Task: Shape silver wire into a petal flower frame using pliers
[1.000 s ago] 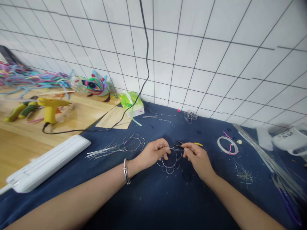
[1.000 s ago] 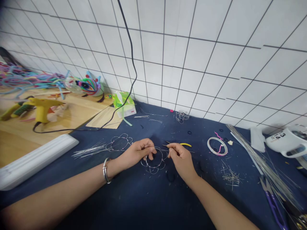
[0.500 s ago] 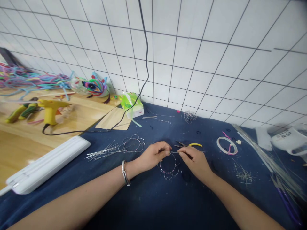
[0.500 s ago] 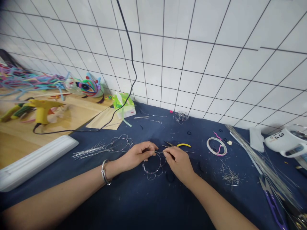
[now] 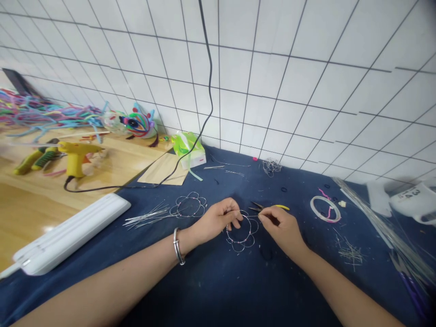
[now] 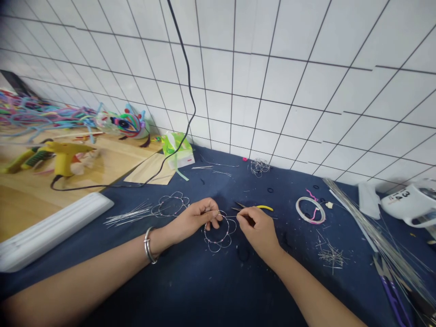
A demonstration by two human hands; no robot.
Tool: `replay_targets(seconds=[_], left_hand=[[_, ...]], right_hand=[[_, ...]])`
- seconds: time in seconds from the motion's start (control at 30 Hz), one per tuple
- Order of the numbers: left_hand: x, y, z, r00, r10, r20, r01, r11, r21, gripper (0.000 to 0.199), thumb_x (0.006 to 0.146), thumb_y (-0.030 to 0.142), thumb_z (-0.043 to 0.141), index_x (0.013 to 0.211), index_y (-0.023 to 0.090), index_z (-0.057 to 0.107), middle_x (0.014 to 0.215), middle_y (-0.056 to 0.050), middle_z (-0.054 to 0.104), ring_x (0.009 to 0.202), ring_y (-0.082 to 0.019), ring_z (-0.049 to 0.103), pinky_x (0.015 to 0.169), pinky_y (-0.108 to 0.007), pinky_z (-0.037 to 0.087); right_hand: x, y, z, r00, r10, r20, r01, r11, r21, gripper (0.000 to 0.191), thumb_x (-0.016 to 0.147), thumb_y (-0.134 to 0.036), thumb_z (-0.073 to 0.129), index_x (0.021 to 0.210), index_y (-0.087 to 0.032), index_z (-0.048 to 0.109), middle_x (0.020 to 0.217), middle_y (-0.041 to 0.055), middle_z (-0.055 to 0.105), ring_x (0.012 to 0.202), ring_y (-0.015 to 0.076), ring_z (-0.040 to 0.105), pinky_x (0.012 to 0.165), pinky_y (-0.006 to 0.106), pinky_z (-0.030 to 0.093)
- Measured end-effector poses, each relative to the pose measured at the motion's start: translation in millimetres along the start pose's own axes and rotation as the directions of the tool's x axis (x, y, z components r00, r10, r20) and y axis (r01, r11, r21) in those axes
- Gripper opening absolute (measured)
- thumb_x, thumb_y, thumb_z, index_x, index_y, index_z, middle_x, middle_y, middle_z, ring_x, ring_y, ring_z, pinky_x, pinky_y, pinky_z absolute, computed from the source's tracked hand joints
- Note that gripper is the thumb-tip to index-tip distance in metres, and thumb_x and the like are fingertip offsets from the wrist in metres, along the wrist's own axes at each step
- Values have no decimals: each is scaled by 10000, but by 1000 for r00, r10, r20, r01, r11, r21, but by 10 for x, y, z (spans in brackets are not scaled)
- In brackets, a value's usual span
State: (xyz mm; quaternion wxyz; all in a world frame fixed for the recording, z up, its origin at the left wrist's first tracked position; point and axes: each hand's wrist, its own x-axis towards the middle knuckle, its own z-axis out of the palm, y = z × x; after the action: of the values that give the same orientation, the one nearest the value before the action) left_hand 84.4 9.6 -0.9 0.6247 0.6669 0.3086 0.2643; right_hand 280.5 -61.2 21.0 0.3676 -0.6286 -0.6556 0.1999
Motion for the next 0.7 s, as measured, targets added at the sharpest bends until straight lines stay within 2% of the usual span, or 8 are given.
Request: replay_targets(seconds=[0.13, 0.27, 0.7], left_hand=[[6, 4, -5, 999, -46, 0, 46, 996, -81, 120, 865, 286, 433, 876, 168, 447, 875, -61, 630, 668, -120, 628, 512, -210, 436], [1, 16, -18, 997, -75, 21, 77, 991, -111, 116, 849, 252, 451, 928, 168, 465, 870, -61, 635, 647, -109, 623, 497, -198, 430], [-4, 60, -40, 993, -101, 66, 111, 979, -172, 181, 851, 282, 452, 975, 158, 501, 890, -70, 638, 669, -122, 630, 514, -210, 438]], right_hand=[[-2, -14, -1, 999, 45, 21, -46, 997, 62, 146, 801, -297, 484, 785, -230, 614, 764, 2, 622, 676, 154, 550, 644, 271, 415], [-12, -20, 11, 999, 30, 15, -31, 997, 75, 145, 802, -305, 490, 788, -231, 614, 789, 5, 627, 693, 158, 552, 650, 274, 415], [-25, -4, 29, 998, 49, 26, -51, 992, 112, 154, 801, -309, 484, 770, -214, 602, 720, 2, 605, 646, 148, 534, 607, 257, 408]])
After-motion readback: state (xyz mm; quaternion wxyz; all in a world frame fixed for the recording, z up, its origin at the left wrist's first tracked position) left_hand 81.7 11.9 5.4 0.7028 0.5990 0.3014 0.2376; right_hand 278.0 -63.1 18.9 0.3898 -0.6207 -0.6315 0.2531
